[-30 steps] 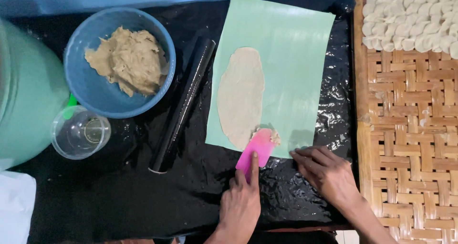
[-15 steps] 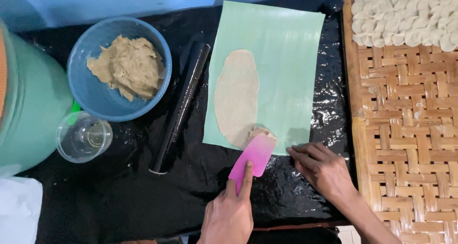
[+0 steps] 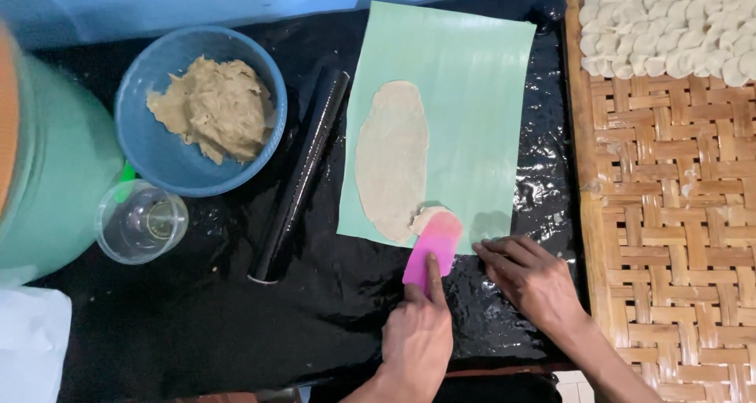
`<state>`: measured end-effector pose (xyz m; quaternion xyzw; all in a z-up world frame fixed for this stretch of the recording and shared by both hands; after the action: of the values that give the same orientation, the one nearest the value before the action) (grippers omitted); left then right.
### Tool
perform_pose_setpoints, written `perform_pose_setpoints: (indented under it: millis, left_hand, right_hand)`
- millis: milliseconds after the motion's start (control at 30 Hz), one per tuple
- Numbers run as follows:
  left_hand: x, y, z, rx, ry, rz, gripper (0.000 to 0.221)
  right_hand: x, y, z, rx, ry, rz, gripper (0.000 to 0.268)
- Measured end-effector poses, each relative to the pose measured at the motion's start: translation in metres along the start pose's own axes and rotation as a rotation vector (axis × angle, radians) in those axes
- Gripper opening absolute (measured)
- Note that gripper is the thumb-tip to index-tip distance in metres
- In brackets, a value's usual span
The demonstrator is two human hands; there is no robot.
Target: Spreading and rolling out cracker dough onto a plastic sheet using a spatula and a rolling pin.
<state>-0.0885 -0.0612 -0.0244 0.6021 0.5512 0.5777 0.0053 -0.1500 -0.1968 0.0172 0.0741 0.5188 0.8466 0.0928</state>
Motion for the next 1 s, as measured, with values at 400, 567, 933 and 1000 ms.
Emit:
perform_pose_setpoints:
  millis: [400,567,933,1000]
  left_hand:
    - [0.008,0.047,0.018,0.128,-0.029,-0.117,0.078]
    - [0.002,0.044,0.02,0.055,-0.121,-0.084,0.079]
    - [-0.01,0.018,0.012,0.151,-0.065,0.123,0.092]
    - [-0.018,0.02,0.011,0.138,-0.067,0.126,0.094]
  right_hand:
    - [-0.004,0.003,0.0,0.019,-0.033,0.0,0.037]
    - [-0.001,0.003,0.004,0.04,-0.019,0.003,0.038]
    - [-0.001,0.004,0.005,0.04,-0.024,0.011,0.04]
    - [-0.004,0.004,0.003,0.048,-0.009,0.016,0.041]
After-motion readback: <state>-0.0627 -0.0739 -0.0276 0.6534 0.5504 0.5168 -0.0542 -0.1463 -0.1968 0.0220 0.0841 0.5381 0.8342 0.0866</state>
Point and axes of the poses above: each hand's wrist, its own x-axis away from the middle knuckle, its own y-axis out of the back of the hand, z = x × y, the point moved 9 cm from there along -x, towards the middle knuckle, and after that the axes turned 12 degrees about z, right-handed, at the moved point
